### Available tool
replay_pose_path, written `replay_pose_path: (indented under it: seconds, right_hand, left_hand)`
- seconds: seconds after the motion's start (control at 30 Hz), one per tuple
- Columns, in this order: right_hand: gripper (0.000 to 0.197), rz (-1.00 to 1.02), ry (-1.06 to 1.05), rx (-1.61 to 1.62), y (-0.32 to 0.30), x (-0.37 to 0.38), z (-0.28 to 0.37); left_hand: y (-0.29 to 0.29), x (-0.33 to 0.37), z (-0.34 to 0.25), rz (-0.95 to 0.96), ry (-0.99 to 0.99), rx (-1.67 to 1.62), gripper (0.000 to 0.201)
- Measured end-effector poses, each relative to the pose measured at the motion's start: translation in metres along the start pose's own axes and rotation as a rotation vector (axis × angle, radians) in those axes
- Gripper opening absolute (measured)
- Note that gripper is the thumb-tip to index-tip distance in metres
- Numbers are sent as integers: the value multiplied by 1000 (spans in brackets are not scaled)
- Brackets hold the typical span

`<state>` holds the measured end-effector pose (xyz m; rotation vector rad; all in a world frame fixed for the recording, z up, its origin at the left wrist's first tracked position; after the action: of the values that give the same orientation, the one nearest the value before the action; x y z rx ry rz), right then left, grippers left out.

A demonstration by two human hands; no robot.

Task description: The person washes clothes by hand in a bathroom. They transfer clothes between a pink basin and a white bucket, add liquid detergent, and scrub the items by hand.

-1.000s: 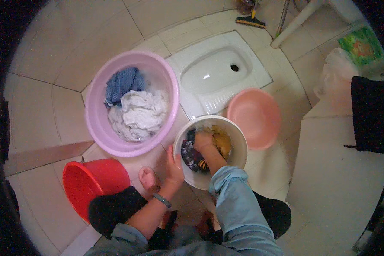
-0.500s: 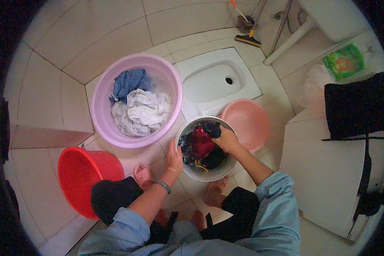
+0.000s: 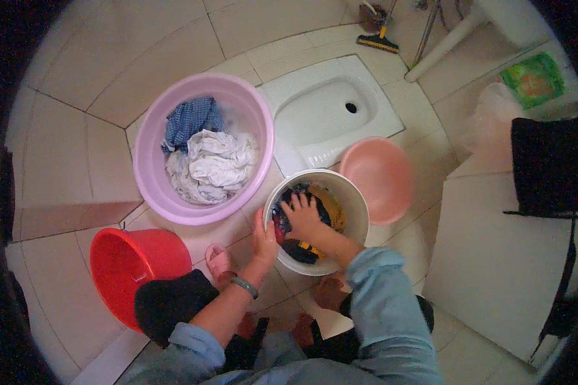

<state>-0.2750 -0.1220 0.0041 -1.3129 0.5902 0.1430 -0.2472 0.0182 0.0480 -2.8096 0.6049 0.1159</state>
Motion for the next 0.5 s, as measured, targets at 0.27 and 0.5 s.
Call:
replay_pose_path:
  seconds: [0.27,0.5]
  right_hand:
    - [56,90,160,-114,93,95,2]
    - [49,92,88,309,55,59,-37]
  left_hand:
    - [10,-7,13,2,84,91,50]
    - [9,-5,14,-31,130,42,48]
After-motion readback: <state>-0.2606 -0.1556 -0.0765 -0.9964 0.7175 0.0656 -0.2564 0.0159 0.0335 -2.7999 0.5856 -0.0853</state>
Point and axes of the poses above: each hand's wrist, its own x-axis towards the middle knuckle, its own y-axis out of the palm, z = x × y, the point moved 2 cm from there along x, towards the middle knuckle, and after that the axes turned 12 degrees about y, right-handed, at the moved point
